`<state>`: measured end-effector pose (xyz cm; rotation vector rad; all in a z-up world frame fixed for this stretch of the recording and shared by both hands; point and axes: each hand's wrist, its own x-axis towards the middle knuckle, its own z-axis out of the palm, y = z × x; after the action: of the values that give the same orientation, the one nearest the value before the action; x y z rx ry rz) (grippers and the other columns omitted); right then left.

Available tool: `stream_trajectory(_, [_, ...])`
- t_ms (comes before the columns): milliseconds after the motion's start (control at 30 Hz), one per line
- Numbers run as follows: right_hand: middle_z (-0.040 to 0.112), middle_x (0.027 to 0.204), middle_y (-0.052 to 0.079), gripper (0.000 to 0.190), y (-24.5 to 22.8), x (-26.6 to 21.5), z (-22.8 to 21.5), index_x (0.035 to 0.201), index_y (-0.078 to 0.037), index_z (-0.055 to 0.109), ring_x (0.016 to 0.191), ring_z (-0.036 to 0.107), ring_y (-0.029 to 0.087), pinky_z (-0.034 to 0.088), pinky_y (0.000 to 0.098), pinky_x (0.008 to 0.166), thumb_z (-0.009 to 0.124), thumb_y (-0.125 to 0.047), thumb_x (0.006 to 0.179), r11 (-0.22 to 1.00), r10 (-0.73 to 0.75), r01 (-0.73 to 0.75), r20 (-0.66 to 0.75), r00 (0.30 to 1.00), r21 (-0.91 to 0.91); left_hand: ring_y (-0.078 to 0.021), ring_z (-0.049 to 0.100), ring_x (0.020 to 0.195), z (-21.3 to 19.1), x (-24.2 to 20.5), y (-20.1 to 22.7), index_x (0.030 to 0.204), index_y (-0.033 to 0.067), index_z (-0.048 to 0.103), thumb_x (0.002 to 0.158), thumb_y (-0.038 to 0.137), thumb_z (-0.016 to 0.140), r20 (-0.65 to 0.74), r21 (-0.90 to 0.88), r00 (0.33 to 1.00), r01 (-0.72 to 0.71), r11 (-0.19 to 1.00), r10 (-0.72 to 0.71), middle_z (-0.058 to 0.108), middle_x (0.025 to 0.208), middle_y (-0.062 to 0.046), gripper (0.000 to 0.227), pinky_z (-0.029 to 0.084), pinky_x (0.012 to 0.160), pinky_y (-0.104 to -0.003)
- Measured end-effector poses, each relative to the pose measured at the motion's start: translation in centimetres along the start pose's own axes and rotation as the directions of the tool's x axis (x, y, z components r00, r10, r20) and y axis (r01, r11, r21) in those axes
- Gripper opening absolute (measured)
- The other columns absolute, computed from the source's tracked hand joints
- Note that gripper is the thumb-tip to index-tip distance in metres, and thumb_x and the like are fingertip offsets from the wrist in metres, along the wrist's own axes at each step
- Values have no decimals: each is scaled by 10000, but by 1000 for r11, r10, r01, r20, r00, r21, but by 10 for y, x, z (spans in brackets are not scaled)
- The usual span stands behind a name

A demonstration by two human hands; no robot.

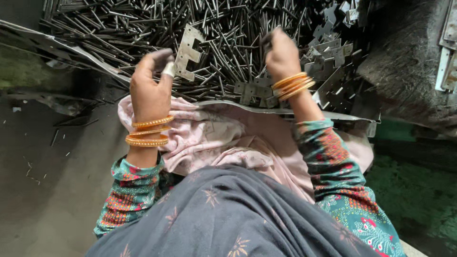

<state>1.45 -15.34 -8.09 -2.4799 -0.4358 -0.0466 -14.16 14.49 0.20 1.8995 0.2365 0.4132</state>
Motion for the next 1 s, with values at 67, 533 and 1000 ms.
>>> stream_trajectory(67, [640, 949, 266, 342, -7, -2, 29, 955, 17, 648, 820, 643, 427, 531, 518, 720, 792, -275, 851, 935, 61, 0, 160, 985, -356, -239, 743, 1012, 7, -7, -11, 1197, 43, 718, 990, 62, 687, 1, 93, 998, -70, 993, 70, 759, 1109, -112, 211, 578, 910, -350])
stream_trajectory(533, [743, 1069, 192, 272, -3, -64, -55, 1209, -4, 579, 988, 756, 308, 654, 438, 860, 587, -121, 964, -77, 362, -72, 95, 927, 994, -237, 767, 855, 116, 21, 11, 1016, 108, 760, 848, 310, 738, 300, -64, 951, 93, 994, -69, 787, 915, -60, 264, 585, 797, -386])
stream_trajectory(1000, [733, 1155, 77, 266, -51, -88, 4, 1219, -67, 668, 1030, 724, 224, 622, 420, 926, 667, -202, 990, -344, 380, -241, 369, 848, 908, -357, 522, 1222, 162, 6, 14, 1218, 68, 717, 863, 301, 785, 164, 203, 969, -219, 954, 187, 653, 1244, -171, 430, 406, 1030, -469])
